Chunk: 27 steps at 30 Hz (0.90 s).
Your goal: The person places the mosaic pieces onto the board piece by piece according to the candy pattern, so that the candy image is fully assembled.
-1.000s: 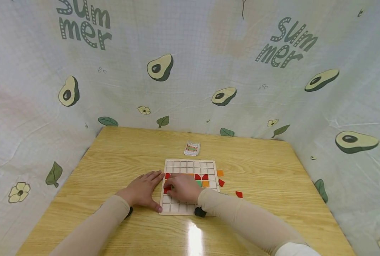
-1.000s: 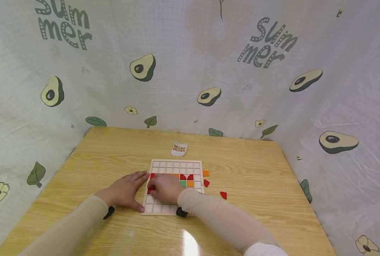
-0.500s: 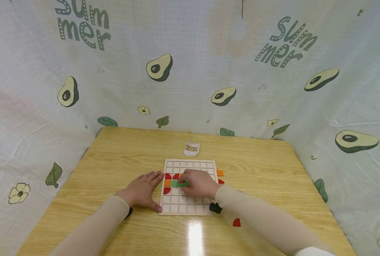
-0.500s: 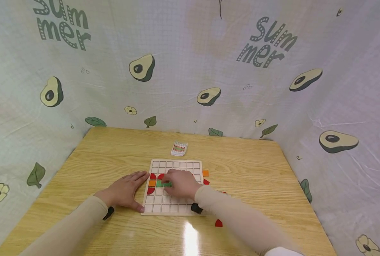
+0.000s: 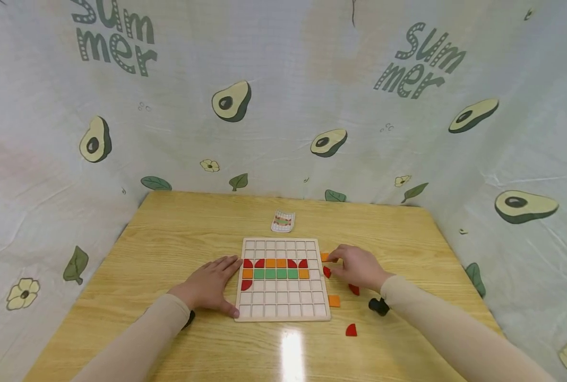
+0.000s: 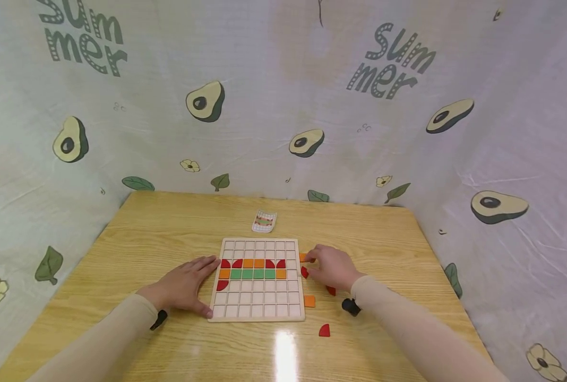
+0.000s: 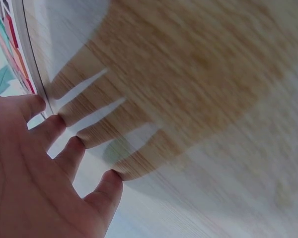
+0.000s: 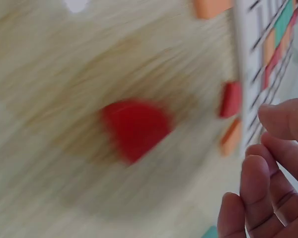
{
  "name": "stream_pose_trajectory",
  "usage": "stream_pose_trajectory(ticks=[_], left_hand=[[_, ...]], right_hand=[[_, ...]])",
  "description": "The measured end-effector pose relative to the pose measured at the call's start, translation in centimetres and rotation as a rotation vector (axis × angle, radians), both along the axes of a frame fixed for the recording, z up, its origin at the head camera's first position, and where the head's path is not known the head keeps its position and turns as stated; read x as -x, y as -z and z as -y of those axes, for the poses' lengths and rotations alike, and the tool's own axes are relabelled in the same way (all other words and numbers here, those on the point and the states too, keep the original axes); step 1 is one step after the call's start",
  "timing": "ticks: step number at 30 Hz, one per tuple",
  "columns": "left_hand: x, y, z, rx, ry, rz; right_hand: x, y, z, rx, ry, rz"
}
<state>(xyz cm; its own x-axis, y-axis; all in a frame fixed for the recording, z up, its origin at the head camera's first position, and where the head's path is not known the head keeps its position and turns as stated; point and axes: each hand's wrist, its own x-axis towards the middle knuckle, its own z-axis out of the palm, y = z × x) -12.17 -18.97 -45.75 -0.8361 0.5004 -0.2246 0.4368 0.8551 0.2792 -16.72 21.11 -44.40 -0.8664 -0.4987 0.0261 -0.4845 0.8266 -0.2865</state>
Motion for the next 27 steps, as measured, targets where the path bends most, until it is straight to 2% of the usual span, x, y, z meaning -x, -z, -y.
stream_pose_trajectory(ticks=[5, 11, 17, 27], left_hand=[[0.0, 0.1, 0.1, -0.003, -0.009, 0.007], [0.0, 0.1, 0.1, -0.004, -0.019, 0.014], [0.0, 0.3, 0.1, -0.002, -0.011, 0.007], [-0.1, 0.1, 0.1, 0.001, -0.007, 0.004]], right_hand=[[-0.3, 1.0, -1.7, -0.003, 0.017, 0.017], [-0.3, 1.8, -0.7, -0.006, -0.015, -0.007], [-0.3, 2.1, 0.1, -0.049, 0.013, -0.025], [-0.4, 2.5, -0.1, -0.017, -0.007, -0.021]])
